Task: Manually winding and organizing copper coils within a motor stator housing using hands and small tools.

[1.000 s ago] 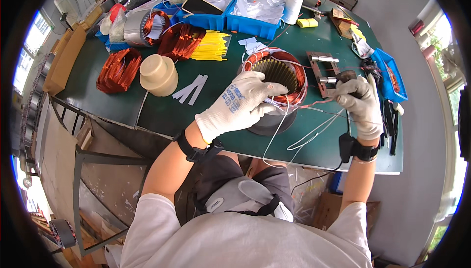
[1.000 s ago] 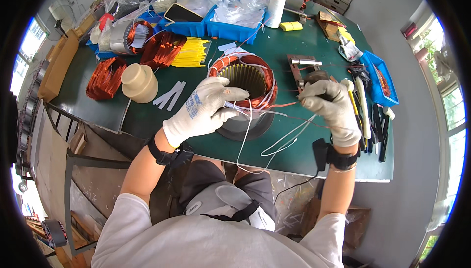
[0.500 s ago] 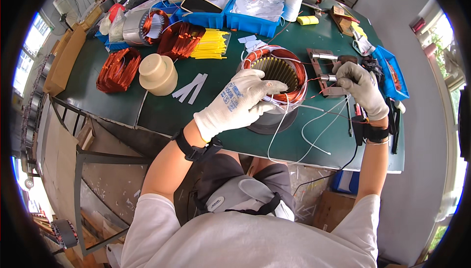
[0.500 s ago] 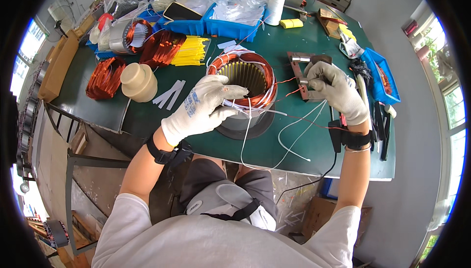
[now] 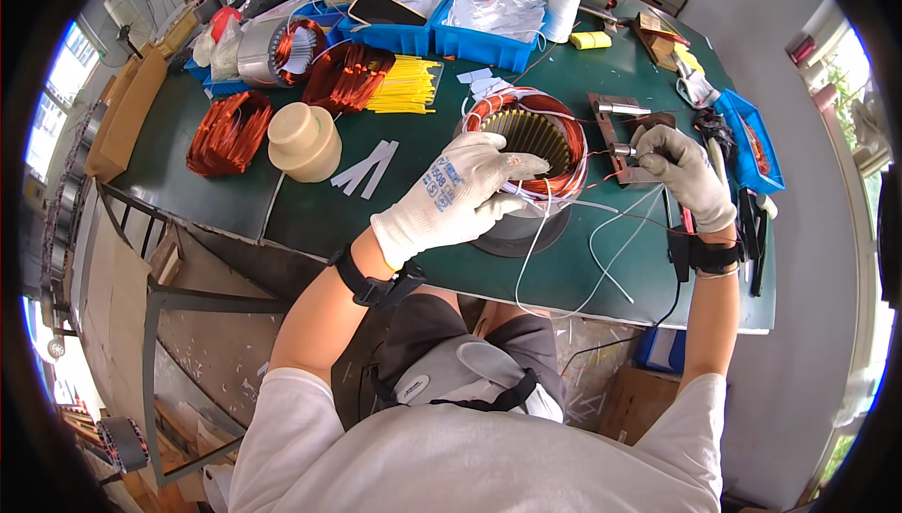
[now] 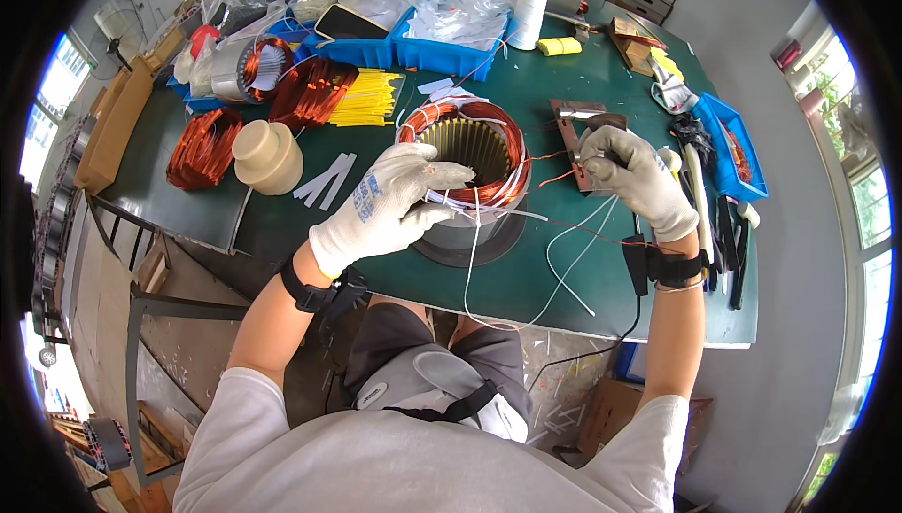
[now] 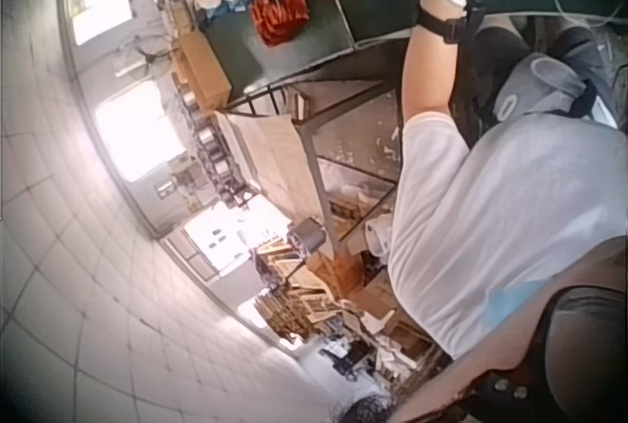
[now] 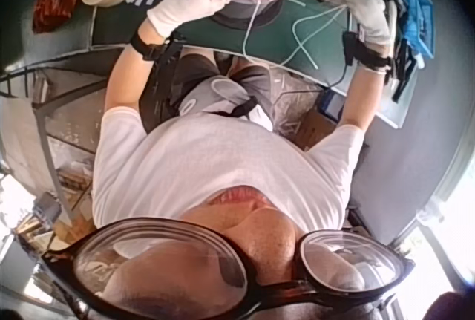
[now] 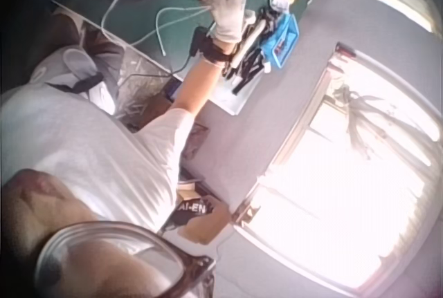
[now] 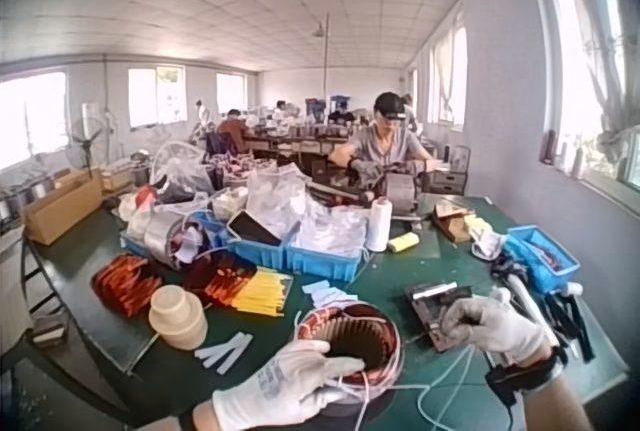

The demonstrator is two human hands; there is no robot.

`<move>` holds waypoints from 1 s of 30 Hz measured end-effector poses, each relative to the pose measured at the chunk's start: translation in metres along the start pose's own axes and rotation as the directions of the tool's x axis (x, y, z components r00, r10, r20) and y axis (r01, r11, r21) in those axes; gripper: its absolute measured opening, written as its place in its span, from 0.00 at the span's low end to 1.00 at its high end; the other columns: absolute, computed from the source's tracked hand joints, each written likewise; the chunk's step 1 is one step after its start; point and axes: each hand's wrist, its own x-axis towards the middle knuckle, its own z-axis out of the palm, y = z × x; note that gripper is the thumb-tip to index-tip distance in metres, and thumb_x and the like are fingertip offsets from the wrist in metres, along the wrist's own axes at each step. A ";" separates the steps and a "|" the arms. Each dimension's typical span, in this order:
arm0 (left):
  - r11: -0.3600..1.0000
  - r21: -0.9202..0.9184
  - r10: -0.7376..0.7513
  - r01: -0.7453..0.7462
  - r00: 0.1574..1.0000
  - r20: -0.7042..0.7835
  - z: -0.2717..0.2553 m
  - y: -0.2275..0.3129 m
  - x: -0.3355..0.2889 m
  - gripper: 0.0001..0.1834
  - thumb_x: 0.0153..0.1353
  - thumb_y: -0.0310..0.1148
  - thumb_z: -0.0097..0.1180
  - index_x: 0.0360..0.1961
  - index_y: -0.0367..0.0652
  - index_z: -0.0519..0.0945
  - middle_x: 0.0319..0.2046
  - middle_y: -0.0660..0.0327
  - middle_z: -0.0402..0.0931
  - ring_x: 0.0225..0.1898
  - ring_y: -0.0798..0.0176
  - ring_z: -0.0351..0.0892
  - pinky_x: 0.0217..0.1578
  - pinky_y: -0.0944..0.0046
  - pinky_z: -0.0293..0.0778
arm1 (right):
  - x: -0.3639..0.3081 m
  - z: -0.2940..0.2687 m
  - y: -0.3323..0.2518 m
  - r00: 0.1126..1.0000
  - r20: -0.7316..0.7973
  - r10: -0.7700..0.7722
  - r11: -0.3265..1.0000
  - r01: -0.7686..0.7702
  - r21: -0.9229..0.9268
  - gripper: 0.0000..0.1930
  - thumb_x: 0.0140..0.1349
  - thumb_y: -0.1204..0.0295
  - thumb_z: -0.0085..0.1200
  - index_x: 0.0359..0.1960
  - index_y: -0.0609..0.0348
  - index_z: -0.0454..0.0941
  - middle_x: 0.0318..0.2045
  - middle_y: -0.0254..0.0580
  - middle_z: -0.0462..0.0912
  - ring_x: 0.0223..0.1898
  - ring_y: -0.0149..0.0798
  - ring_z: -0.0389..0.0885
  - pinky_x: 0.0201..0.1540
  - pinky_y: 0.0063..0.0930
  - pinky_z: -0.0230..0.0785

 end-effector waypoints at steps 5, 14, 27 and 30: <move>1.000 0.018 -0.018 0.017 1.000 0.016 -0.001 0.001 0.000 0.27 0.48 0.31 0.70 0.53 0.48 0.81 0.51 0.60 0.81 0.48 0.47 0.77 0.53 0.49 0.72 | 0.001 0.003 0.001 1.000 0.008 0.022 1.000 -0.022 -0.003 0.02 0.64 0.77 0.54 0.38 0.60 0.75 0.31 0.28 0.74 0.29 0.22 0.70 0.31 0.18 0.67; 1.000 0.013 -0.023 0.022 0.999 0.030 -0.002 0.003 0.003 0.36 0.48 0.29 0.70 0.62 0.47 0.73 0.46 0.61 0.83 0.47 0.47 0.77 0.51 0.49 0.71 | -0.002 0.016 0.022 0.999 0.005 -0.038 0.986 0.037 0.163 0.04 0.63 0.73 0.56 0.36 0.60 0.76 0.31 0.30 0.75 0.34 0.27 0.70 0.40 0.23 0.66; 0.997 0.029 0.069 -0.070 0.997 0.027 -0.003 0.006 0.005 0.34 0.50 0.29 0.69 0.61 0.45 0.76 0.52 0.59 0.80 0.45 0.47 0.78 0.50 0.49 0.72 | -0.027 0.073 -0.014 0.965 -0.241 -0.098 0.992 0.114 0.052 0.08 0.59 0.72 0.66 0.34 0.64 0.84 0.29 0.34 0.83 0.33 0.26 0.76 0.37 0.23 0.70; 0.999 0.045 -0.009 0.008 1.000 0.012 -0.003 0.008 0.004 0.33 0.51 0.31 0.69 0.61 0.44 0.76 0.53 0.56 0.80 0.46 0.47 0.78 0.51 0.50 0.72 | -0.024 0.082 -0.037 0.967 -0.232 -0.104 0.992 0.118 0.048 0.08 0.58 0.71 0.68 0.36 0.63 0.86 0.30 0.38 0.87 0.33 0.26 0.79 0.39 0.24 0.72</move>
